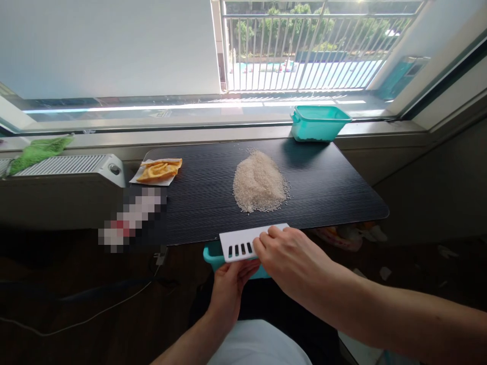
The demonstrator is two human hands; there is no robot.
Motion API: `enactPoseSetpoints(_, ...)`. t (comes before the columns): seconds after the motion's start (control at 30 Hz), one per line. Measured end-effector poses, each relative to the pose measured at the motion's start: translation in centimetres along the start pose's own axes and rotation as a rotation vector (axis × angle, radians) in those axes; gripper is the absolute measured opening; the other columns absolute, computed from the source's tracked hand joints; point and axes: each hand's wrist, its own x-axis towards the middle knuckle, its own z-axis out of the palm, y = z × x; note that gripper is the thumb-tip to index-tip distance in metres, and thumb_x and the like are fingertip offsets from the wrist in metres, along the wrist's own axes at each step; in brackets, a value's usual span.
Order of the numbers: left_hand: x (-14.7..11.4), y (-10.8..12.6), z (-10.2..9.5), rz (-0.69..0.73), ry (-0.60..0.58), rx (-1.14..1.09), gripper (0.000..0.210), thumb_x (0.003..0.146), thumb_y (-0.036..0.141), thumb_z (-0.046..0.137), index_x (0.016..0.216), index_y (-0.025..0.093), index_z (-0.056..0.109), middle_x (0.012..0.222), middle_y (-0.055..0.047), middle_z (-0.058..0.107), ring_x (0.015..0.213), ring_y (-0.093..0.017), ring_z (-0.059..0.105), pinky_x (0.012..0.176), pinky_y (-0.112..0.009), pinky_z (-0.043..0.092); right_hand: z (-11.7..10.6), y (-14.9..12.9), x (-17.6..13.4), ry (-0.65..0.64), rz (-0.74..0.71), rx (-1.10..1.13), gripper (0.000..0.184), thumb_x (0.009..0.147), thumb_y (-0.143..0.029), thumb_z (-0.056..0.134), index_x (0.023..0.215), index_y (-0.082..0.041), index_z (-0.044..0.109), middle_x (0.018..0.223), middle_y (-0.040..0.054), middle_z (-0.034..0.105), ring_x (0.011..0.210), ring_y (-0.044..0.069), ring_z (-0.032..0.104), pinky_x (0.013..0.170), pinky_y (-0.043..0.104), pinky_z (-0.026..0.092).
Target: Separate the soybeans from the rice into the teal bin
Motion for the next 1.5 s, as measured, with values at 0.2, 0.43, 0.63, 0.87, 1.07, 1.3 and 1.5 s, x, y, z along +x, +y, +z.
enactPoseSetpoints(0.2, 0.7, -0.9, 1.5, -0.095, -0.076, 0.062, 0.033, 0.063, 0.042, 0.085, 0.071, 0.011, 0.076, 0.077, -0.014, 0.076, 0.081, -0.028, 0.072, 0.087, -0.040, 0.054, -3.2, 5.5, -1.1, -0.091, 0.146, 0.082, 0.016, 0.086, -0.007, 0.053, 0.086, -0.017, 0.066, 0.082, 0.0064, 0.071, 0.075, 0.019, 0.062, 0.055, 0.029, 0.030)
enactPoseSetpoints(0.43, 1.1, -1.7, 2.6, -0.124, -0.125, 0.058, 0.036, 0.066, 0.045, 0.083, 0.075, 0.010, 0.077, 0.083, -0.015, 0.076, 0.085, -0.027, 0.072, 0.091, -0.039, 0.052, -3.8, 12.3, 2.6, -0.094, 0.261, -0.007, 0.026, 0.093, -0.014, 0.042, 0.094, -0.016, 0.069, 0.084, 0.0098, 0.072, 0.070, 0.018, 0.062, 0.055, 0.030, 0.025)
enactPoseSetpoints(0.63, 1.5, -1.7, 2.7, -0.138, -0.128, 0.072, 0.037, 0.067, 0.044, 0.083, 0.078, 0.009, 0.077, 0.086, -0.016, 0.076, 0.088, -0.029, 0.071, 0.092, -0.041, 0.051, -3.5, 12.4, 5.4, -0.137, 0.183, -0.011, 0.028, 0.095, -0.017, 0.041, 0.096, -0.016, 0.069, 0.086, 0.0103, 0.073, 0.074, 0.018, 0.065, 0.055, 0.029, 0.025)
enactPoseSetpoints(0.87, 1.6, -1.8, 2.8, -0.142, -0.110, 0.065, 0.037, 0.066, 0.044, 0.083, 0.075, 0.009, 0.076, 0.083, -0.016, 0.076, 0.086, -0.030, 0.072, 0.092, -0.041, 0.051, -4.0, 9.5, 5.1, -0.168, 0.102, -0.001, 0.028, 0.087, -0.005, 0.044, 0.096, -0.013, 0.070, 0.088, 0.0123, 0.073, 0.081, 0.020, 0.067, 0.057, 0.027, 0.030)
enactPoseSetpoints(1.07, 1.3, -1.9, 2.6, -0.123, -0.122, 0.053, 0.034, 0.069, 0.043, 0.082, 0.075, 0.011, 0.077, 0.082, -0.015, 0.076, 0.085, -0.028, 0.072, 0.090, -0.040, 0.051, -4.1, 7.0, 4.1, -0.198, 0.074, 0.020, 0.024, 0.086, -0.006, 0.048, 0.092, -0.012, 0.070, 0.090, 0.0129, 0.074, 0.084, 0.021, 0.067, 0.057, 0.026, 0.032)
enactPoseSetpoints(1.3, 0.9, -1.9, 2.6, -0.107, -0.109, 0.058, 0.034, 0.068, 0.044, 0.082, 0.072, 0.011, 0.077, 0.081, -0.015, 0.076, 0.083, -0.027, 0.072, 0.090, -0.038, 0.051, -4.2, 6.7, 2.9, -0.167, 0.097, 0.055, 0.022, 0.086, -0.006, 0.048, 0.089, -0.013, 0.069, 0.087, 0.0114, 0.072, 0.083, 0.021, 0.066, 0.055, 0.028, 0.028)
enactPoseSetpoints(1.5, 0.9, -2.1, 2.9, -0.109, -0.136, 0.073, 0.035, 0.068, 0.045, 0.082, 0.074, 0.010, 0.077, 0.082, -0.016, 0.076, 0.086, -0.029, 0.072, 0.091, -0.041, 0.051, -3.9, 10.1, 0.0, -0.092, 0.266, 0.012, 0.023, 0.090, -0.007, 0.046, 0.088, -0.014, 0.067, 0.081, 0.0116, 0.070, 0.072, 0.018, 0.064, 0.055, 0.029, 0.025)
